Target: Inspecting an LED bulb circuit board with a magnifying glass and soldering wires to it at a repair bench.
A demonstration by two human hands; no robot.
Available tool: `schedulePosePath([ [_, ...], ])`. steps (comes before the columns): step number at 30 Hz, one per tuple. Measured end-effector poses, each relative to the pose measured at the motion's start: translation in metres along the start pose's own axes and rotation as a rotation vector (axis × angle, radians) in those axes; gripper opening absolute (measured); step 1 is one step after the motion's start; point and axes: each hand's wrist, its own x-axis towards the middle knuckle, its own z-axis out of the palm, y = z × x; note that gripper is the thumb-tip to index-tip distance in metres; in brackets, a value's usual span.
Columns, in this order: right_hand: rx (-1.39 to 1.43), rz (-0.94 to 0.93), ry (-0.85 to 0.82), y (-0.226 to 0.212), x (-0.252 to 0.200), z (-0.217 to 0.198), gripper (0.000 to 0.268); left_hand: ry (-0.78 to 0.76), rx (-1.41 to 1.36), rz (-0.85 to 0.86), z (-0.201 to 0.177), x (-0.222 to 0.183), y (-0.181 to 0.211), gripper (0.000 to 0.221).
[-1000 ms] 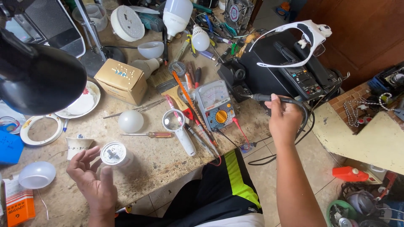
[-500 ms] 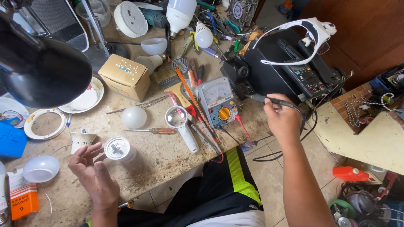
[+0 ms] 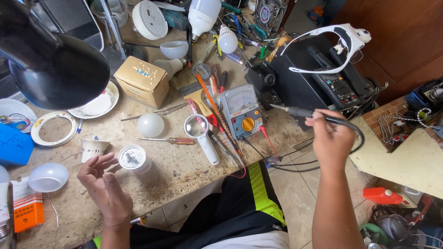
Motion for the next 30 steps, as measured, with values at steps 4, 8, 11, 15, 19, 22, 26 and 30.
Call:
schedulePosePath([
  [4,0.221,0.252,0.174,-0.016,-0.005,-0.004,0.015,0.002,0.014,-0.008,0.0,0.001,0.004,0.07],
  [8,0.218,0.326,0.183,0.007,-0.002,0.002,0.027,-0.001,0.02,-0.014,0.0,0.0,0.003,0.071],
  [11,0.142,0.265,0.165,0.022,0.0,0.016,0.024,-0.003,0.025,-0.013,0.001,0.0,0.003,0.071],
  [15,0.036,0.165,0.155,0.029,0.007,0.038,0.026,0.014,0.021,-0.003,0.0,0.0,-0.001,0.071],
  [19,0.063,0.151,0.162,0.035,0.015,0.052,0.025,0.008,0.02,-0.01,-0.001,0.0,0.0,0.071],
  [22,0.011,0.175,0.155,0.04,0.02,0.057,0.032,0.003,0.021,-0.004,-0.001,0.0,-0.002,0.07],
  [26,-0.112,0.147,0.12,0.038,0.019,0.051,0.037,0.006,0.011,-0.023,0.0,0.0,0.0,0.07],
  [30,-0.131,0.036,0.175,0.036,0.017,0.045,0.032,-0.001,0.022,-0.019,0.0,0.001,-0.001,0.069],
])
